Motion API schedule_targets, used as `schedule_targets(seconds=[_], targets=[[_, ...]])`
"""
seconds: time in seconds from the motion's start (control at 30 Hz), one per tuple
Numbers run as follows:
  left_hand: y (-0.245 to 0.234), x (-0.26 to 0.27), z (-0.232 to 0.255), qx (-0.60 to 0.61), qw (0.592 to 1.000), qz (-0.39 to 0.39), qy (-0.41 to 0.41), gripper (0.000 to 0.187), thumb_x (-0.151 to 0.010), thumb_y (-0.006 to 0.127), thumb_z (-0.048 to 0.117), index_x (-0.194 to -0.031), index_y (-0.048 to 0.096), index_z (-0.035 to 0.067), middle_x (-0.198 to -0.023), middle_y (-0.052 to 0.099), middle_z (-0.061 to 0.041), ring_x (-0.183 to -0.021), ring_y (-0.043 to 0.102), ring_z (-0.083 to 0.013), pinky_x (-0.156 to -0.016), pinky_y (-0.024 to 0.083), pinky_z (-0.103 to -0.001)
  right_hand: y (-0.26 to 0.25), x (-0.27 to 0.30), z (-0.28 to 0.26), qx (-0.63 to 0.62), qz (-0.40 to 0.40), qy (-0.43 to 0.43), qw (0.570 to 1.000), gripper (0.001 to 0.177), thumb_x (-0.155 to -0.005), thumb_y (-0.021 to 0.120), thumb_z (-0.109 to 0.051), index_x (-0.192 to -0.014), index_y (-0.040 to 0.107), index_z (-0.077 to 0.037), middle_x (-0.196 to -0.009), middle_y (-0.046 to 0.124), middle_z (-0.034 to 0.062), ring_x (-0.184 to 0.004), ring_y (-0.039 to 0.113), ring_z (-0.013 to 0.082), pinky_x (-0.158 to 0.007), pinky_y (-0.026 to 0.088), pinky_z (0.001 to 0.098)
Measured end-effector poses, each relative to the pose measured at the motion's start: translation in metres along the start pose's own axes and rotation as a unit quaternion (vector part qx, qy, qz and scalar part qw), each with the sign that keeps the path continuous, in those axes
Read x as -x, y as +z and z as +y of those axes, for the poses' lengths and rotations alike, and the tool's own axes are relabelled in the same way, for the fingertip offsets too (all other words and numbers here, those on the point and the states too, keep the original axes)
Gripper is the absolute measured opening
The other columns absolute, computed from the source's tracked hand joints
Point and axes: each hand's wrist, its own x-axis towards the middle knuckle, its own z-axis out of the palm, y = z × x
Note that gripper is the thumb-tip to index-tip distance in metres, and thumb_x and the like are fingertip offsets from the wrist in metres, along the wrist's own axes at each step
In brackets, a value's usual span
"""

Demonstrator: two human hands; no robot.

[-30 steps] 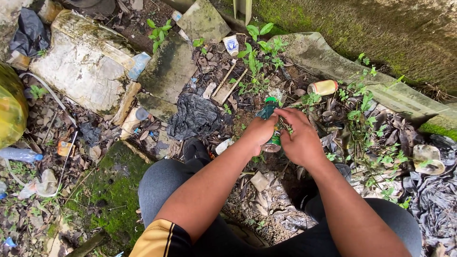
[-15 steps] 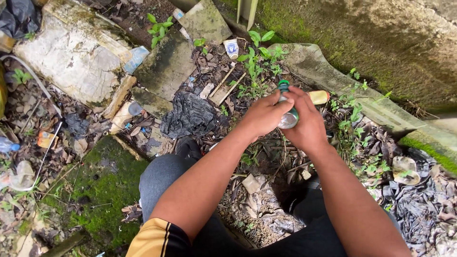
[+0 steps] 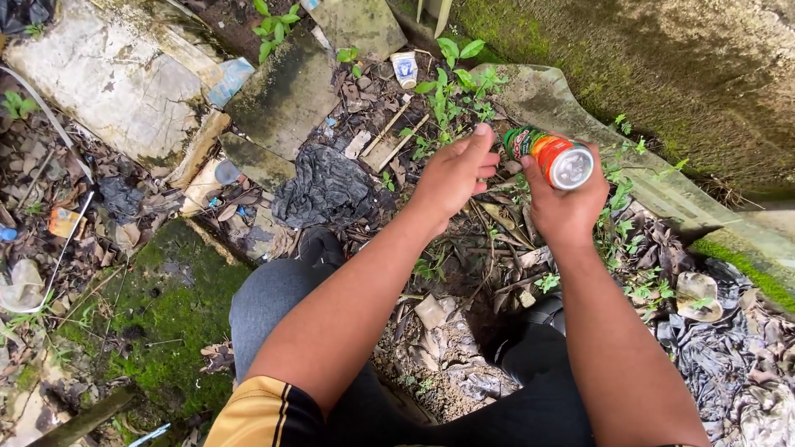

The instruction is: Applying liquid from a small bottle to various plants growing in a cluttered outdoor area.

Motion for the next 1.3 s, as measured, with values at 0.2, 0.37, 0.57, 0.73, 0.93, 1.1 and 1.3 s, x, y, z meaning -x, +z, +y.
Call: schedule_targets(seconds=[0.2, 0.37, 0.57, 0.73, 0.93, 1.1, 1.3], targets=[[-0.006, -0.004, -0.004, 0.104, 0.994, 0.037, -0.009, 0.069, -0.087, 0.026, 0.053, -0.127, 0.036, -0.002, -0.119, 0.044, -0.033, -0.115, 0.043, -0.0401, -0.097, 0.037, -0.045, 0.001, -0.004, 0.019, 0.021, 0.062, -0.005, 0.998, 0.036, -0.070, 0.082, -0.007, -0.095, 0.057, 0.000, -0.088, 0.062, 0.0181, -0.084, 0.062, 0.0311, -0.073, 0.048, 0.0377], [-0.009, -0.002, -0.004, 0.174, 0.984, 0.034, -0.005, 0.072, -0.087, 0.030, 0.051, -0.132, 0.027, -0.005, -0.128, 0.031, -0.037, -0.123, 0.028, -0.0456, -0.102, 0.026, -0.048, -0.003, -0.004, 0.000, -0.018, 0.049, 0.004, 0.999, 0.034, -0.073, 0.078, 0.002, -0.096, 0.054, 0.006, -0.095, 0.059, 0.0247, -0.087, 0.060, 0.0341, -0.071, 0.051, 0.0400], [-0.009, -0.015, -0.023, 0.163, 0.986, 0.039, 0.000, 0.074, -0.084, 0.034, 0.057, -0.129, 0.034, -0.001, -0.123, 0.038, -0.035, -0.119, 0.036, -0.0437, -0.098, 0.032, -0.047, -0.001, -0.001, 0.010, -0.085, 0.049, -0.030, 0.995, 0.033, -0.076, 0.075, 0.005, -0.098, 0.050, 0.008, -0.101, 0.057, 0.0257, -0.093, 0.058, 0.0317, -0.071, 0.051, 0.0380], [-0.009, -0.015, -0.024, 0.177, 0.983, 0.040, 0.005, 0.075, -0.083, 0.035, 0.056, -0.129, 0.034, -0.002, -0.123, 0.037, -0.036, -0.120, 0.034, -0.0451, -0.098, 0.031, -0.048, -0.004, -0.004, 0.011, -0.104, 0.036, -0.050, 0.993, 0.035, -0.079, 0.073, 0.004, -0.099, 0.046, 0.009, -0.106, 0.055, 0.0266, -0.096, 0.056, 0.0330, -0.075, 0.050, 0.0405], [-0.002, -0.013, -0.023, 0.117, 0.992, 0.029, -0.046, 0.069, -0.083, 0.035, 0.057, -0.122, 0.042, 0.000, -0.116, 0.045, -0.032, -0.112, 0.045, -0.0406, -0.093, 0.039, -0.046, -0.003, 0.000, 0.000, -0.106, 0.019, -0.108, 0.988, 0.035, -0.078, 0.072, 0.005, -0.101, 0.046, 0.010, -0.109, 0.053, 0.0275, -0.102, 0.052, 0.0361, -0.084, 0.044, 0.0451], [0.013, -0.004, -0.024, 0.120, 0.986, -0.045, -0.106, 0.071, -0.079, 0.041, 0.059, -0.115, 0.046, -0.002, -0.108, 0.051, -0.028, -0.102, 0.053, -0.0386, -0.083, 0.047, -0.047, 0.008, 0.010, 0.005, -0.043, 0.016, -0.224, 0.974, 0.044, -0.064, 0.084, 0.002, -0.099, 0.057, 0.001, -0.105, 0.054, 0.0205, -0.100, 0.053, 0.0370, -0.088, 0.040, 0.0450], [0.009, -0.018, -0.044, 0.231, 0.961, 0.004, -0.151, 0.063, -0.079, 0.051, 0.054, -0.105, 0.044, -0.003, -0.089, 0.057, -0.021, -0.083, 0.059, -0.0304, -0.069, 0.052, -0.043, 0.003, 0.024, -0.019, -0.022, -0.164, -0.226, 0.960, 0.051, -0.062, 0.063, 0.016, -0.110, 0.051, 0.005, -0.108, 0.051, 0.0264, -0.101, 0.050, 0.0457, -0.086, 0.041, 0.0554]])
